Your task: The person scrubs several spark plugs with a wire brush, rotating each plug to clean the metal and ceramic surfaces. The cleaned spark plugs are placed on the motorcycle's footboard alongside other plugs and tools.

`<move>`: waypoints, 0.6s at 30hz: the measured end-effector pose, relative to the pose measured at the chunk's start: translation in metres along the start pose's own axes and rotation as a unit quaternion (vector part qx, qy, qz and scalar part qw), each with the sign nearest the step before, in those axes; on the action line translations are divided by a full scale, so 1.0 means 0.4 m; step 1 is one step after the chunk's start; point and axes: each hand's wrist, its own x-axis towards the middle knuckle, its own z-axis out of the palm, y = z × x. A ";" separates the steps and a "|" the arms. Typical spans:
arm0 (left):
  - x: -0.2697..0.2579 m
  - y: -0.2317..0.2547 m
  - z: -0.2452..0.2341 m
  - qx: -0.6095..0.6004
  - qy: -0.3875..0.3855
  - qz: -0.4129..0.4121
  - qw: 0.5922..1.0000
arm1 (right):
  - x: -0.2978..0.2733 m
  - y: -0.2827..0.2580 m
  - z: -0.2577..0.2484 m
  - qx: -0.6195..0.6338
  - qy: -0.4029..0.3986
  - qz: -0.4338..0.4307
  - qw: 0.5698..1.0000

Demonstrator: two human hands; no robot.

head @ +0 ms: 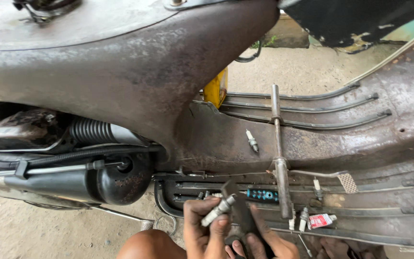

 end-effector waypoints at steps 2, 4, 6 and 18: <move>0.019 0.014 -0.023 0.070 0.033 0.073 0.994 | 0.013 -0.004 -0.013 -0.080 -0.158 0.214 0.961; 0.047 0.036 -0.045 0.140 -0.033 0.044 0.989 | 0.030 -0.034 -0.037 0.070 -0.056 0.160 0.983; 0.028 0.048 -0.047 0.209 -0.103 0.002 0.972 | 0.026 -0.061 -0.057 0.215 0.053 0.115 0.968; 0.040 0.044 -0.054 0.114 0.007 -0.069 0.991 | -0.005 0.086 0.034 -0.080 -0.074 0.077 0.991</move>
